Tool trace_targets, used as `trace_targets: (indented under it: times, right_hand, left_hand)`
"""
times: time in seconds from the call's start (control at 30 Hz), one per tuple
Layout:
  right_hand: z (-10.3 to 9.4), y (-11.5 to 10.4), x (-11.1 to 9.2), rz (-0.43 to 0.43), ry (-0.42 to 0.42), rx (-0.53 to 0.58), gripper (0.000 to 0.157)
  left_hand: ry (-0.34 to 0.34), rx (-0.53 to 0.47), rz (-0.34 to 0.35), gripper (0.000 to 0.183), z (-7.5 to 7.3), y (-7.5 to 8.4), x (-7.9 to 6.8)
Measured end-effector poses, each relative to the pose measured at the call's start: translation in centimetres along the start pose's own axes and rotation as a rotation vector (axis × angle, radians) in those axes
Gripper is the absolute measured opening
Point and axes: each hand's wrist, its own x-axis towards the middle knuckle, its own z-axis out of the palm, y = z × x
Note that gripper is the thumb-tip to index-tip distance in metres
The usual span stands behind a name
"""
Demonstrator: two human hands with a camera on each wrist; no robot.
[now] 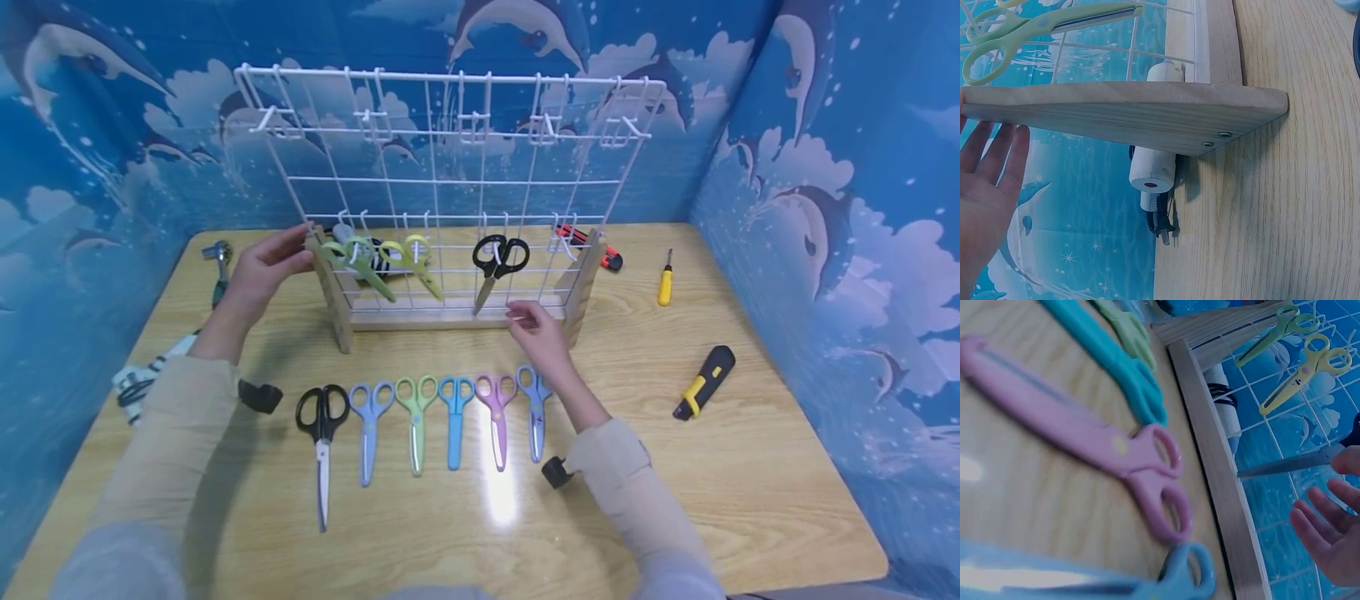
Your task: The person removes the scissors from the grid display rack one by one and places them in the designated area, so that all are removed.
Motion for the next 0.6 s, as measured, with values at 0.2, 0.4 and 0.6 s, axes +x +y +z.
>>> trace_targets:
  times: [0.2, 0.4, 0.6]
  right_hand:
    - [1.7, 0.9, 3.0, -0.03, 0.024, 0.265, 0.033]
    - [2.5, -0.7, 3.2, 0.065, 0.029, 0.37, 0.035]
    - [3.3, 0.0, 3.8, 0.079, 0.079, 0.393, 0.028]
  left_hand:
    - [-0.05, -0.154, 0.022, 0.049, -2.7, -7.1, 3.7]
    - [-0.05, -0.151, 0.012, 0.051, -2.1, -5.6, 3.1]
    - [-0.006, -0.025, 0.027, 0.048, -0.2, -0.7, 0.4]
